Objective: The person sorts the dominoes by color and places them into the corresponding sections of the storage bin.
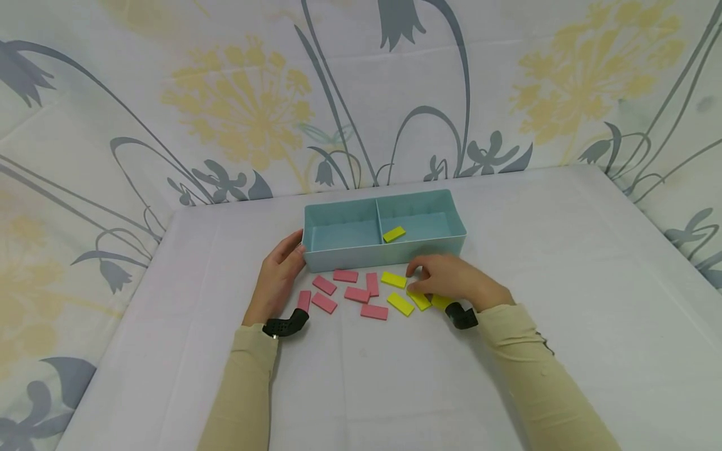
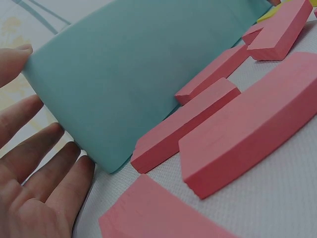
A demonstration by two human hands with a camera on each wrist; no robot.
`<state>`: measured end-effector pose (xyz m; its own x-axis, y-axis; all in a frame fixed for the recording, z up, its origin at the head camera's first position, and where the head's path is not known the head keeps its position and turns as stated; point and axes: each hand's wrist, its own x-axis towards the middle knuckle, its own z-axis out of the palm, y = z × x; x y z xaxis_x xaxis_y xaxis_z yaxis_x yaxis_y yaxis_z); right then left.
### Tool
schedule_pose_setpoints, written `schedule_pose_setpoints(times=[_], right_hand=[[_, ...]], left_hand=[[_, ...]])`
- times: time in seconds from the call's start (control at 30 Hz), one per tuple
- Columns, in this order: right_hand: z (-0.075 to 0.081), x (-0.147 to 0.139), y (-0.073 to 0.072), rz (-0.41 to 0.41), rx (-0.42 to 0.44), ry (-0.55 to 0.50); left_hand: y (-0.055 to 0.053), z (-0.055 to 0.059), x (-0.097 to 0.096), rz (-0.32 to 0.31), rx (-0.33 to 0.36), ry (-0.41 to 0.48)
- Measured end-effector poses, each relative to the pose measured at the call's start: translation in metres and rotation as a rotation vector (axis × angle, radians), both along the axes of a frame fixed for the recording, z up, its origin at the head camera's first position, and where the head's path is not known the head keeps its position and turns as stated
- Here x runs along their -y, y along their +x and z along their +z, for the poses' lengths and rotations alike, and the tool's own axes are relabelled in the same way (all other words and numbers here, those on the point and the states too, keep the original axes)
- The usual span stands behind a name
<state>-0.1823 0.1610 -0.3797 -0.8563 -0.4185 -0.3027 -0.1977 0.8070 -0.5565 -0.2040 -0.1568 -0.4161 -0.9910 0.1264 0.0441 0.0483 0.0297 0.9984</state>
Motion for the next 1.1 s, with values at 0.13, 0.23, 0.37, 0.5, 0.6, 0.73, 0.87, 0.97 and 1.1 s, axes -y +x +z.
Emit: schedule_pose_setpoints(times=[0.13,0.23,0.37,0.5,0.6,0.73,0.87,0.97,1.1], right_hand=[[0.0,0.005,0.003,-0.02,-0.022,0.053],[0.0,0.008,0.005,-0.029,-0.039,0.091],[0.0,0.01,0.007,-0.027,-0.07,0.132],[0.0,0.012,0.008,-0.013,-0.108,0.168],[0.0,0.013,0.009,-0.01,-0.118,0.186],[0.0,0.014,0.009,-0.018,-0.099,0.187],[0.0,0.014,0.009,-0.037,-0.075,0.174],[0.0,0.015,0.008,-0.04,-0.075,0.164],[0.0,0.015,0.008,-0.031,-0.092,0.162]], left_hand=[[0.005,0.008,-0.002,-0.008,0.007,-0.001],[0.009,0.016,-0.005,-0.014,0.005,-0.02],[0.012,0.02,-0.007,-0.02,0.003,-0.034],[0.009,0.015,-0.005,-0.02,0.005,-0.028],[0.005,0.01,-0.003,-0.017,0.008,-0.022],[0.003,0.008,-0.003,-0.017,0.009,0.002],[0.007,0.013,-0.005,-0.034,-0.008,0.059],[0.01,0.018,-0.007,-0.042,-0.015,0.086],[0.011,0.02,-0.007,-0.041,-0.013,0.09]])
